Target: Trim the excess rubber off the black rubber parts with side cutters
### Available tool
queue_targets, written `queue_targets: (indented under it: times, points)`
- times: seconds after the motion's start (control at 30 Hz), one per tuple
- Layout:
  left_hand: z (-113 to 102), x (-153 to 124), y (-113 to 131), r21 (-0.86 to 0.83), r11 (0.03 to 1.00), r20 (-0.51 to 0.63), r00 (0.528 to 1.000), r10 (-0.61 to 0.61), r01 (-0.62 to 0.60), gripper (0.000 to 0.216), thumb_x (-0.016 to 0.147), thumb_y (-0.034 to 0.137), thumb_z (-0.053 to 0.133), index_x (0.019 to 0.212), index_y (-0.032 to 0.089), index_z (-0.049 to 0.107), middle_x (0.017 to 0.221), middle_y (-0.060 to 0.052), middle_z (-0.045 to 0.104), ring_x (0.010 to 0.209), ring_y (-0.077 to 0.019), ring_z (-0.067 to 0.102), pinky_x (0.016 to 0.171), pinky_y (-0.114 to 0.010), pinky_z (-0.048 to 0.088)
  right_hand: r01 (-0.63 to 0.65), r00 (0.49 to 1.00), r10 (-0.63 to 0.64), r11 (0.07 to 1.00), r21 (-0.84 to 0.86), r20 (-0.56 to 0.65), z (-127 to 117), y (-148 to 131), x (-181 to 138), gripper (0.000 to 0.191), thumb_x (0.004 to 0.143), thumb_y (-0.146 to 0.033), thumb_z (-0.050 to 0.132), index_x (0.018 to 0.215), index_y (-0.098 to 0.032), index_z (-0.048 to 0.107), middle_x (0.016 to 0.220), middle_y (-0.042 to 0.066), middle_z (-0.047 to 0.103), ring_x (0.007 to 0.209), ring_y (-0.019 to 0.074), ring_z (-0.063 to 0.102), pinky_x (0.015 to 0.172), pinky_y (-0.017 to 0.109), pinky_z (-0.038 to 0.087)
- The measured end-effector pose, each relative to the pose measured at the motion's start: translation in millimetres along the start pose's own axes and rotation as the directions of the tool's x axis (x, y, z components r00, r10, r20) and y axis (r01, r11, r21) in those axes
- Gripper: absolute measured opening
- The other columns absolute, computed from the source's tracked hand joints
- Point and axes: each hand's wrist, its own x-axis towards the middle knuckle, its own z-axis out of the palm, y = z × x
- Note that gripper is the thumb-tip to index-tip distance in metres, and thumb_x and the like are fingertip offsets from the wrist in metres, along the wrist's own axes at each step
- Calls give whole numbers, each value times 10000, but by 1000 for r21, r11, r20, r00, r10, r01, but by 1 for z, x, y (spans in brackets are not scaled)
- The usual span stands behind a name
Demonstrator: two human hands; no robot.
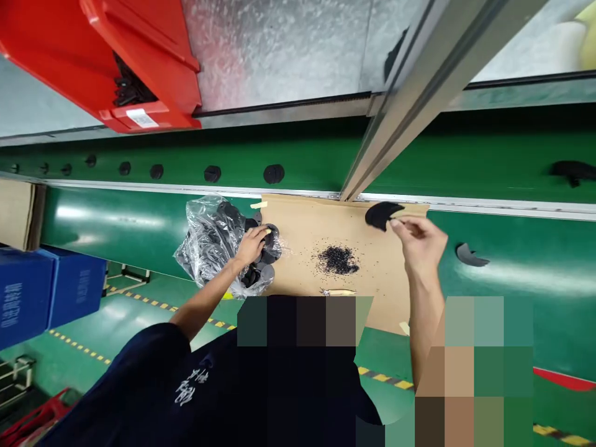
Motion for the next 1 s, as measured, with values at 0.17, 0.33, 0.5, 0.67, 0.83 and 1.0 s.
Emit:
queue_targets:
  times: [0.17,0.33,0.5,0.67,0.83,1.0]
  points:
    - [-19,36,-9,84,996,200,980,-12,-5,487,837,53,673,1305,170,604,1353,-151,612,1289,-324,528,1114,-483,439,-179,970,129,953,246,208,7,3,-108,463,652,-627,876,670,-222,652,690,27,643,580,153,530,590,348,441]
    - [-28,41,-15,34,999,263,965,-7,-2,477,815,100,753,1260,166,595,1358,-161,587,1314,-334,520,1127,-480,412,-518,772,382,841,155,508,31,-15,-209,445,675,-631,872,725,-225,695,771,28,666,664,154,547,629,297,455]
    - [-31,32,-21,-180,980,200,979,-45,82,342,767,54,754,1066,164,630,1157,-110,659,1197,-299,586,1092,-438,416,-559,514,397,827,-54,760,45,-37,-270,472,736,-670,818,808,-212,733,795,27,648,750,176,549,752,319,474]
    - [-32,14,-17,-511,835,125,979,-162,204,221,823,253,762,802,175,555,775,-14,605,826,-209,644,834,-338,510,-489,415,254,872,-21,873,36,-51,-286,615,969,-747,451,890,-205,731,1020,80,683,999,246,625,996,408,468]
    - [-31,-21,14,-802,552,134,969,-209,230,493,875,651,648,911,170,546,721,-10,624,606,-147,641,606,-263,500,-402,304,112,916,21,946,26,-56,-289,594,906,-736,602,1213,-231,667,1230,110,675,1200,278,626,1102,448,447]
    - [-42,-58,62,-971,209,80,981,-176,117,520,795,642,774,947,164,634,811,-24,699,657,-125,694,659,-249,564,-479,489,286,878,-20,824,40,-51,-288,391,870,-571,752,1007,-245,584,1041,48,693,970,230,708,980,444,550]
